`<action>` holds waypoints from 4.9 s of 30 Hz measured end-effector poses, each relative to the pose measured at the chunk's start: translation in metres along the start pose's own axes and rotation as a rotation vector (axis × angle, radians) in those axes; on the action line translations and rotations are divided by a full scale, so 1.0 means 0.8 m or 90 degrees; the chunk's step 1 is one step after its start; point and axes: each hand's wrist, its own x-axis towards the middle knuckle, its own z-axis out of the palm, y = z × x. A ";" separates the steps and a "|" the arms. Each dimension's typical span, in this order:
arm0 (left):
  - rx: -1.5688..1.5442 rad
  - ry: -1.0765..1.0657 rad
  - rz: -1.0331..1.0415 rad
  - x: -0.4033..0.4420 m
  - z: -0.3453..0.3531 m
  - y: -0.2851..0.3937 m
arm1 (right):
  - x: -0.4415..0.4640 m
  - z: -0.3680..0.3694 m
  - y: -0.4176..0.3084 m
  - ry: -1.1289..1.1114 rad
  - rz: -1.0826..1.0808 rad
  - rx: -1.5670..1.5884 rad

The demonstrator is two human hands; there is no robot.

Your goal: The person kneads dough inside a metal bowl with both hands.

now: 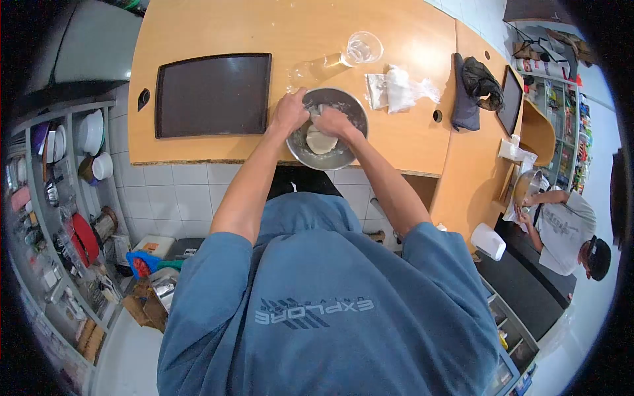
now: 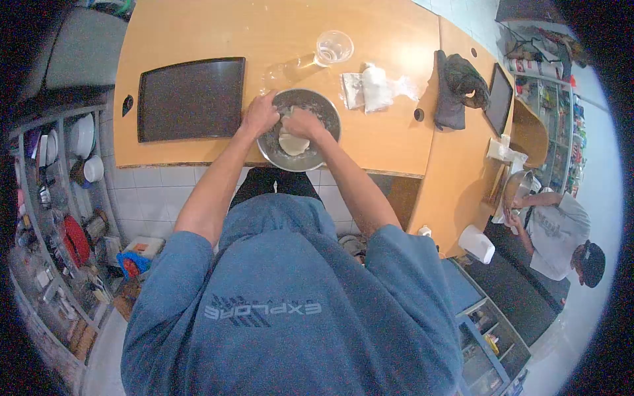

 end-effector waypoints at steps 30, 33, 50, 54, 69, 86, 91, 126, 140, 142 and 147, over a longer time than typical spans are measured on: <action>-0.033 -0.035 0.045 0.009 -0.004 -0.005 | 0.008 0.065 -0.021 0.322 -0.052 -0.066; -0.076 -0.039 0.067 0.014 -0.001 -0.012 | 0.004 0.066 -0.027 0.337 0.011 -0.035; -0.176 -0.068 0.003 0.013 0.002 -0.012 | -0.002 0.002 -0.003 0.120 -0.065 -0.054; -0.165 -0.050 0.026 0.009 0.003 -0.012 | -0.020 0.018 -0.018 0.088 -0.121 -0.042; -0.164 0.017 0.009 -0.003 0.007 -0.014 | -0.035 0.031 -0.016 0.002 -0.181 -0.034; -0.138 -0.019 -0.015 0.008 -0.005 -0.004 | -0.058 0.072 -0.039 0.268 -0.163 -0.171; -0.158 -0.015 -0.008 0.009 0.000 -0.011 | -0.023 0.077 -0.032 0.331 -0.144 -0.100; -0.142 -0.017 0.006 0.014 0.003 -0.015 | -0.066 0.038 -0.039 0.208 0.033 -0.022; -0.119 -0.007 0.019 0.013 0.004 -0.013 | -0.020 0.063 -0.009 0.265 -0.099 -0.132; -0.106 -0.015 0.018 0.013 0.000 -0.011 | -0.006 0.057 -0.008 0.275 -0.121 -0.124; -0.081 0.003 0.023 0.014 0.003 -0.011 | -0.004 0.042 -0.020 0.210 -0.007 -0.069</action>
